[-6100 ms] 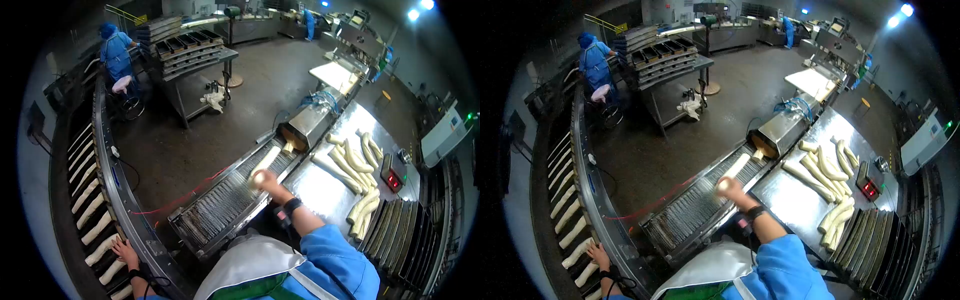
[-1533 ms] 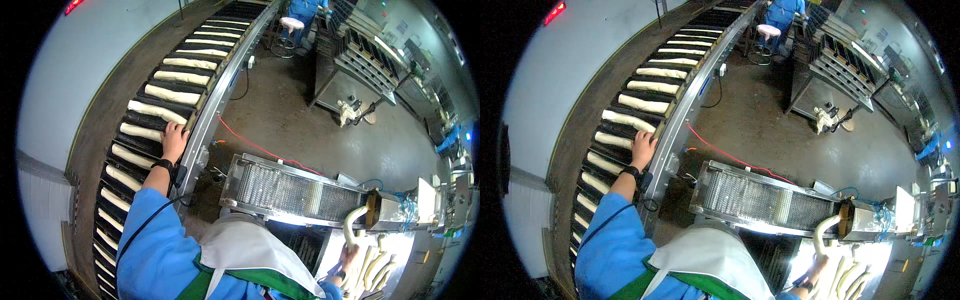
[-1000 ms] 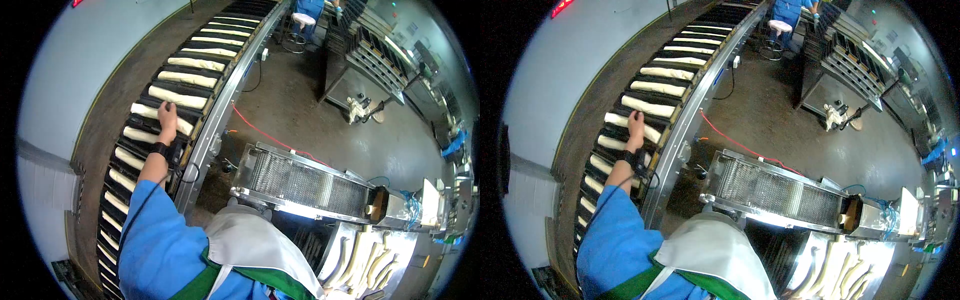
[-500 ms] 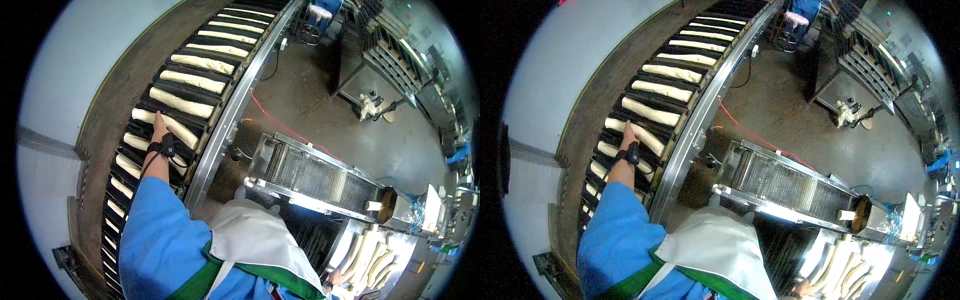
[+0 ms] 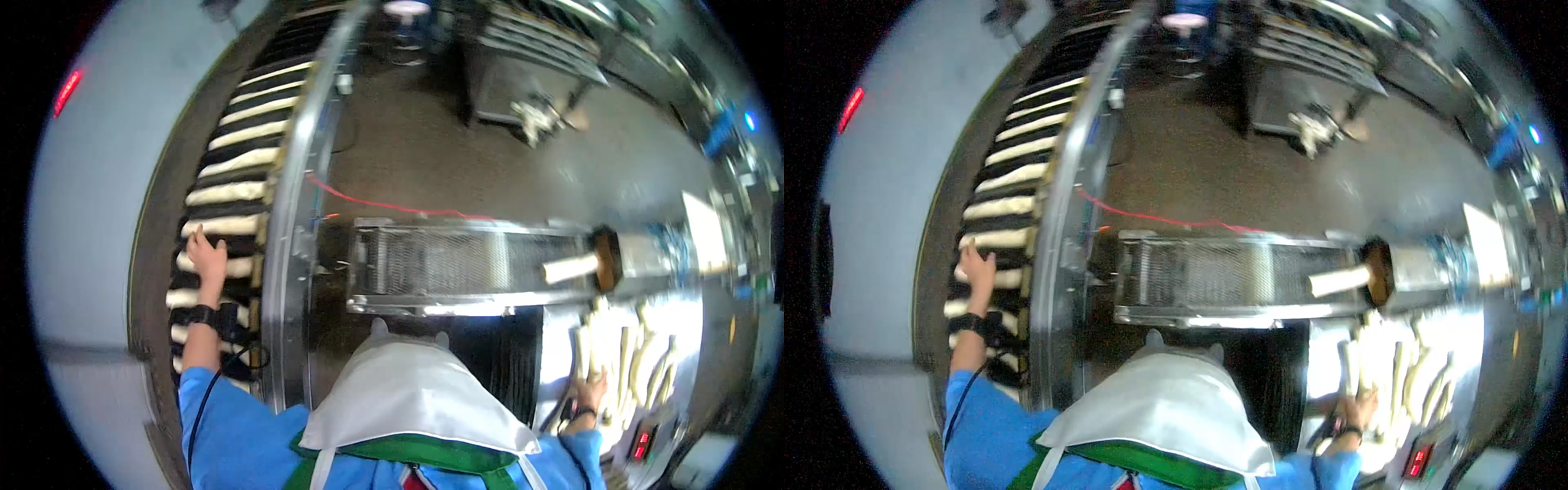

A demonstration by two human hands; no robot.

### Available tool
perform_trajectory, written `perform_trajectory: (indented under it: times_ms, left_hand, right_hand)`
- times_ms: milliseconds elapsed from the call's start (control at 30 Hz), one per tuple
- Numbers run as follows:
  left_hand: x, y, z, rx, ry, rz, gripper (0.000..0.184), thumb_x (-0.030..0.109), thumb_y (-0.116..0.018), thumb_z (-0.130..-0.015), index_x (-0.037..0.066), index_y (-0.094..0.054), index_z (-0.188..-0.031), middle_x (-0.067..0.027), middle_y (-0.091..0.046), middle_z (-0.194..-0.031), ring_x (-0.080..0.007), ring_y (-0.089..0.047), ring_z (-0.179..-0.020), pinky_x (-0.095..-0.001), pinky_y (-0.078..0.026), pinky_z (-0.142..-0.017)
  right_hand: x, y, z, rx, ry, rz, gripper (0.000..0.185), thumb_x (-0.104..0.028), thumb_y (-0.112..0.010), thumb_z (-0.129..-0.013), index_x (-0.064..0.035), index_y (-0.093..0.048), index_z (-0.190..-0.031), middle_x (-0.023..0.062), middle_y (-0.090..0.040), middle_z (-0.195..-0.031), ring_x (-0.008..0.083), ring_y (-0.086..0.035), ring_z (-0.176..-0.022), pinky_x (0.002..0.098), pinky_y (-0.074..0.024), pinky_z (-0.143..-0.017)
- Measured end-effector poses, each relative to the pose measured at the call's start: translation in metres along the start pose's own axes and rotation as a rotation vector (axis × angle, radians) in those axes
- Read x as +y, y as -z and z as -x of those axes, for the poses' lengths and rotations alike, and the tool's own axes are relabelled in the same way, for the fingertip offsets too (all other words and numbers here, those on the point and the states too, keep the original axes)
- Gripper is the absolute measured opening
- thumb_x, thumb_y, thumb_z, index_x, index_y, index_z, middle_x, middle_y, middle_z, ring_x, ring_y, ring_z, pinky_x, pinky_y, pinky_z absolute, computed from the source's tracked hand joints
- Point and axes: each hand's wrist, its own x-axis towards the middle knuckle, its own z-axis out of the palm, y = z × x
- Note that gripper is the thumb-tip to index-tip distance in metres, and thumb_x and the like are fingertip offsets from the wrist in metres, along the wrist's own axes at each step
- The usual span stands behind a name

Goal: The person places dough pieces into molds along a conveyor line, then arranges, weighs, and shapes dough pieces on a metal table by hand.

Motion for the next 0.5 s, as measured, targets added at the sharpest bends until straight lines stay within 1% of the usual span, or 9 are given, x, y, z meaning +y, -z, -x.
perform_trajectory:
  times_ms: [33,67,100,133,167,200,367,400,500]
  left_hand:
    - [0.037,0.019,-0.002,0.006,-0.200,-0.058,0.063,0.011,-0.064,-0.078,0.007,-0.035,-0.134,-0.0222,-0.033,-0.135,-0.0387,-0.031,-0.125,-0.0464,-0.028,-0.104]
    - [0.073,0.032,-0.002,0.009,-0.407,-0.110,0.060,0.008,-0.062,-0.078,0.006,-0.036,-0.133,-0.0211,-0.035,-0.133,-0.0380,-0.031,-0.124,-0.0455,-0.027,-0.104]
    - [0.103,0.030,-0.007,-0.001,-0.563,-0.134,0.058,0.006,-0.061,-0.078,0.006,-0.038,-0.131,-0.0200,-0.036,-0.133,-0.0371,-0.032,-0.124,-0.0453,-0.028,-0.104]
    - [0.135,0.026,-0.013,-0.004,-0.720,-0.154,0.056,0.003,-0.060,-0.078,0.005,-0.040,-0.130,-0.0188,-0.038,-0.132,-0.0363,-0.032,-0.124,-0.0450,-0.028,-0.104]
    - [0.173,0.025,-0.008,-0.007,-0.877,-0.100,0.053,0.002,-0.060,-0.077,0.005,-0.042,-0.128,-0.0179,-0.038,-0.131,-0.0346,-0.032,-0.125,-0.0445,-0.029,-0.104]
    - [0.208,0.012,-0.006,0.005,-0.966,-0.059,0.053,0.001,-0.060,-0.075,0.005,-0.045,-0.125,-0.0175,-0.041,-0.129,-0.0351,-0.034,-0.123,-0.0436,-0.030,-0.103]
    - [0.403,-0.033,0.109,-0.307,-1.324,0.443,0.046,0.005,-0.060,-0.072,0.001,-0.052,-0.116,-0.0192,-0.053,-0.117,-0.0346,-0.048,-0.112,-0.0407,-0.037,-0.098]
    - [0.428,-0.045,0.145,-0.345,-1.365,0.484,0.044,0.007,-0.060,-0.073,0.001,-0.052,-0.116,-0.0195,-0.054,-0.116,-0.0345,-0.049,-0.111,-0.0405,-0.038,-0.097]
    - [0.467,-0.072,0.247,-0.580,-1.482,0.515,0.047,0.016,-0.061,-0.078,-0.002,-0.048,-0.120,-0.0212,-0.050,-0.121,-0.0351,-0.047,-0.113,-0.0407,-0.038,-0.098]
  right_hand:
    - [0.009,-0.008,-0.014,-0.050,0.102,0.287,0.097,-0.036,-0.073,-0.060,-0.0054,-0.026,-0.138,0.0240,-0.033,-0.137,0.0399,-0.030,-0.126,0.0414,-0.0260,-0.107]
    - [-0.025,0.016,0.007,-0.007,0.019,0.154,0.095,-0.038,-0.073,-0.061,-0.0037,-0.028,-0.137,0.0230,-0.041,-0.131,0.0369,-0.037,-0.123,0.0422,-0.0344,-0.101]
    - [-0.055,0.030,0.017,0.011,-0.131,0.160,0.082,-0.035,-0.070,-0.067,-0.0092,-0.032,-0.134,0.0235,-0.046,-0.124,0.0399,-0.044,-0.114,0.0461,-0.0375,-0.096]
    - [-0.036,0.007,0.000,0.090,-0.121,0.243,0.076,-0.035,-0.072,-0.067,-0.0180,-0.035,-0.131,0.0206,-0.046,-0.124,0.0387,-0.047,-0.111,0.0486,-0.0417,-0.090]
    - [-0.073,0.035,0.024,0.026,-0.203,0.052,0.078,-0.038,-0.073,-0.065,-0.0263,-0.034,-0.131,0.0190,-0.047,-0.122,0.0376,-0.047,-0.112,0.0496,-0.0434,-0.088]
    - [-0.104,0.048,0.036,0.088,-0.318,0.167,0.079,-0.038,-0.075,-0.064,-0.0332,-0.034,-0.131,0.0182,-0.044,-0.124,0.0372,-0.045,-0.114,0.0491,-0.0447,-0.086]
    - [-0.056,0.037,0.050,0.086,-0.033,0.019,0.091,-0.042,-0.081,-0.055,-0.0262,-0.037,-0.133,0.0180,-0.035,-0.130,0.0365,-0.041,-0.117,0.0493,-0.0417,-0.091]
    - [-0.045,0.038,0.060,0.095,0.068,-0.065,0.092,-0.041,-0.083,-0.053,-0.0231,-0.040,-0.132,0.0183,-0.036,-0.129,0.0370,-0.037,-0.119,0.0484,-0.0359,-0.096]
    - [-0.023,0.046,0.092,0.138,0.081,0.027,0.096,-0.041,-0.083,-0.051,-0.0214,-0.039,-0.133,0.0208,-0.028,-0.137,0.0381,-0.028,-0.126,0.0459,-0.0247,-0.103]
